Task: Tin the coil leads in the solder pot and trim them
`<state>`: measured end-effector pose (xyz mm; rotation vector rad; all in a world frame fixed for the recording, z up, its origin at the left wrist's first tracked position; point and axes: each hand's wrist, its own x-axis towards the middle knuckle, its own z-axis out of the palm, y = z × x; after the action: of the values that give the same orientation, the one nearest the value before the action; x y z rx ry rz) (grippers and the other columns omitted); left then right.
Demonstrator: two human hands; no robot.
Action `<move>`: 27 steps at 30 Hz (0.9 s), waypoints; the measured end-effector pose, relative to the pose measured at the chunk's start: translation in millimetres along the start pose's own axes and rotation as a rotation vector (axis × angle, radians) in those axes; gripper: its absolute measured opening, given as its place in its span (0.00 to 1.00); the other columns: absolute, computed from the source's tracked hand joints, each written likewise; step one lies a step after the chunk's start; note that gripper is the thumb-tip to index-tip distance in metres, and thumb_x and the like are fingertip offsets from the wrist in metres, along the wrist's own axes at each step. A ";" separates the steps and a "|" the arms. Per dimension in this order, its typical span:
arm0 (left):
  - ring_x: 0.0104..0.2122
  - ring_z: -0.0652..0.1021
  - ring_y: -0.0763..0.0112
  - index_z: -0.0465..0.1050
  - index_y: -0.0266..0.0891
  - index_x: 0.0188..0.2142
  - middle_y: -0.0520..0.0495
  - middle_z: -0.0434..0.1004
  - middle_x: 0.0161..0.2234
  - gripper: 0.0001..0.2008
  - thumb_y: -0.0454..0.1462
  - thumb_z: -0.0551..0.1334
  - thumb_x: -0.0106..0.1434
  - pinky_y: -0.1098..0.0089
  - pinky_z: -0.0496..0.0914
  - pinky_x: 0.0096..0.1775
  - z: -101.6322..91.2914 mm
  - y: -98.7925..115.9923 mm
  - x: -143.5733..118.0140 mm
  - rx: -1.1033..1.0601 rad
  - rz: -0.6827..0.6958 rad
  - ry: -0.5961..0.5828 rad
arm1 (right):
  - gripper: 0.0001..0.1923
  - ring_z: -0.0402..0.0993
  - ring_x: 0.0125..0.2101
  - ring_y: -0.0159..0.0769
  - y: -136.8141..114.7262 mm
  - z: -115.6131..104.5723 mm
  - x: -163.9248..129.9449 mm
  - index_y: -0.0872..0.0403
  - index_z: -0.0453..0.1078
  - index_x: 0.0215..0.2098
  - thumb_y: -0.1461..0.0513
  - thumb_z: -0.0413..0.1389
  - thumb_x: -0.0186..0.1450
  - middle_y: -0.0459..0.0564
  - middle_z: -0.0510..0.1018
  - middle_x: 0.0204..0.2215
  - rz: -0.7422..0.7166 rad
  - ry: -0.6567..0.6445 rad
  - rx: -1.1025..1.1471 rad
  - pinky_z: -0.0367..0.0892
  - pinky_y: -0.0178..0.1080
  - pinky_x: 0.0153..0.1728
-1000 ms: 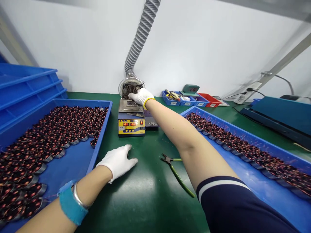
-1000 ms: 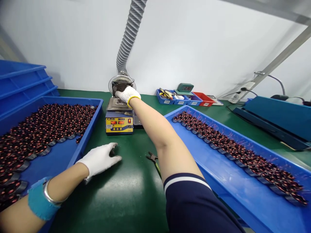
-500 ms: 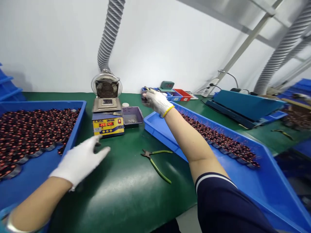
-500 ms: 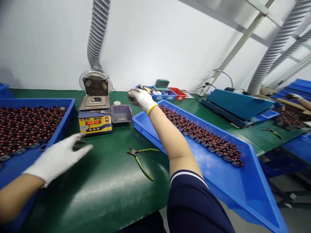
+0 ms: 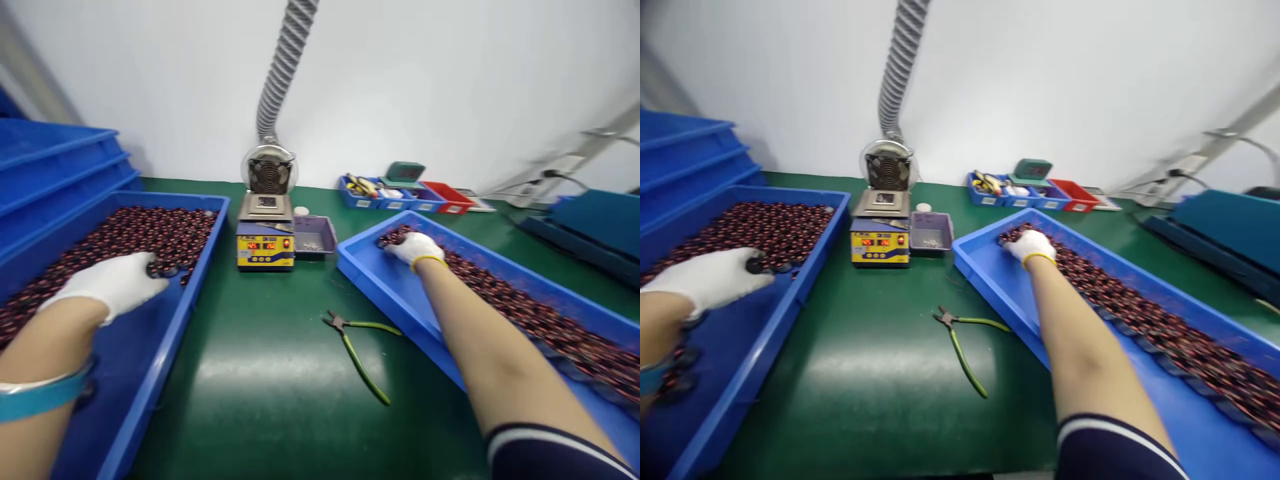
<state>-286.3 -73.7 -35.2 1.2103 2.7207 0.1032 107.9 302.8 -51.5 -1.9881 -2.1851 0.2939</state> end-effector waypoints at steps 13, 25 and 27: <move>0.42 0.78 0.61 0.71 0.42 0.45 0.45 0.78 0.43 0.25 0.39 0.64 0.44 0.70 0.69 0.43 33.6 34.0 0.6 -0.165 -0.016 -0.022 | 0.39 0.65 0.51 0.59 -38.6 -19.0 -24.8 0.48 0.61 0.57 0.43 0.59 0.51 0.70 0.61 0.53 0.029 0.283 0.047 0.61 0.57 0.41; 0.32 0.77 0.69 0.61 0.35 0.52 0.48 0.75 0.35 0.33 0.44 0.64 0.47 0.72 0.71 0.35 -4.0 86.2 -38.9 -0.664 0.053 0.194 | 0.28 0.74 0.35 0.37 -148.2 54.8 -221.8 0.52 0.64 0.49 0.59 0.63 0.51 0.51 0.73 0.41 -1.030 -0.034 0.792 0.72 0.40 0.37; 0.29 0.75 0.70 0.60 0.35 0.53 0.51 0.73 0.30 0.35 0.42 0.66 0.46 0.71 0.70 0.32 0.7 108.0 -51.2 -0.855 0.084 0.195 | 0.29 0.73 0.39 0.38 -163.9 64.0 -238.7 0.51 0.63 0.50 0.59 0.63 0.50 0.51 0.73 0.42 -1.003 -0.052 0.889 0.71 0.41 0.42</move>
<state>-173.4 -39.4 -15.9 1.0505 2.2946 1.2885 -43.5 48.5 -69.5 -0.3694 -2.1693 0.9112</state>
